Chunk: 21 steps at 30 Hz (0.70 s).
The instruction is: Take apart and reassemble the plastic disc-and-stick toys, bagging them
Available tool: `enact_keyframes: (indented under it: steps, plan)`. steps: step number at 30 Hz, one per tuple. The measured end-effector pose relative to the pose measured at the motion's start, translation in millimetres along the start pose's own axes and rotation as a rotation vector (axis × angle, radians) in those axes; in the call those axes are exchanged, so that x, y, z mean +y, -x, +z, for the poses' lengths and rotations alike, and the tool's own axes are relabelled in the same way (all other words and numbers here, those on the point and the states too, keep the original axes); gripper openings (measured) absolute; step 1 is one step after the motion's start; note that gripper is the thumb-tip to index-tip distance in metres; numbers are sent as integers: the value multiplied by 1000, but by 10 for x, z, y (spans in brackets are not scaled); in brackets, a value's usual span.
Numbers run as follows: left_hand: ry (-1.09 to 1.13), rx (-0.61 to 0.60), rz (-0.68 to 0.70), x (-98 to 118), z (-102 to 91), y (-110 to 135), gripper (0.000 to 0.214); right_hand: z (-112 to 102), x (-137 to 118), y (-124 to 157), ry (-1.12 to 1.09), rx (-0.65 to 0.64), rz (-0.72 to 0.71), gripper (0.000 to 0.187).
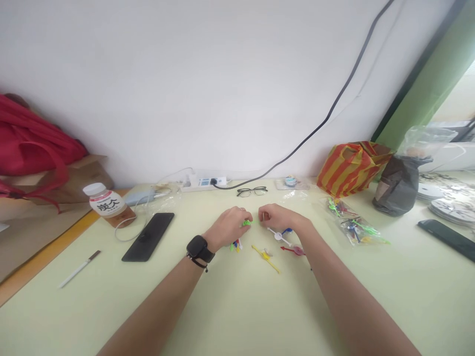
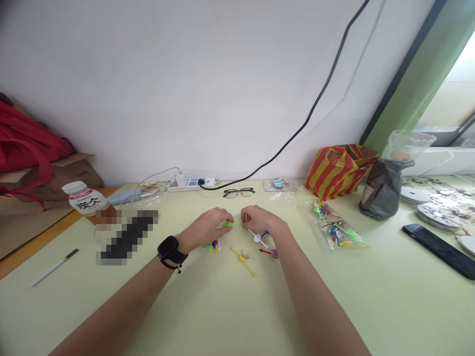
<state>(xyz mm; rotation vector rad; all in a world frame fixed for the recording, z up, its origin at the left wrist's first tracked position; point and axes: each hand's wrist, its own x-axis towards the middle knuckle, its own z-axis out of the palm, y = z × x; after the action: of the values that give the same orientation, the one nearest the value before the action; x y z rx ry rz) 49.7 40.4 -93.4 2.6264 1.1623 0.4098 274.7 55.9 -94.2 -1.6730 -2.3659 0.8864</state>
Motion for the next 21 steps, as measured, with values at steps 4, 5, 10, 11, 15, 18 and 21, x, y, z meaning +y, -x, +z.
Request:
enact_keyframes:
  steps: [4, 5, 10, 11, 15, 18, 21]
  plan:
    - [-3, 35, 38, 118, 14, 4, 18, 1, 85, -25, 39, 38, 75, 5]
    - [1, 27, 58, 154, 16, 4, 19, -19, 111, -22, 56, 44, 96, 4]
    - [-28, 8, 84, 196, -13, 14, 18, -170, 120, 96, 118, 36, 159, 14]
    - [-46, 10, 69, 168, -25, 18, 18, -198, 91, 135, 122, 15, 159, 17]
    - [-93, -9, 11, 20, -62, 30, 16, -258, -66, 256, 156, -179, 183, 25]
    - [-99, -10, -6, -45, -58, 33, 16, -264, -131, 279, 155, -269, 180, 18]
    - [-81, 10, -11, -59, -51, 32, 15, -284, -132, 291, 130, -266, 141, 13]
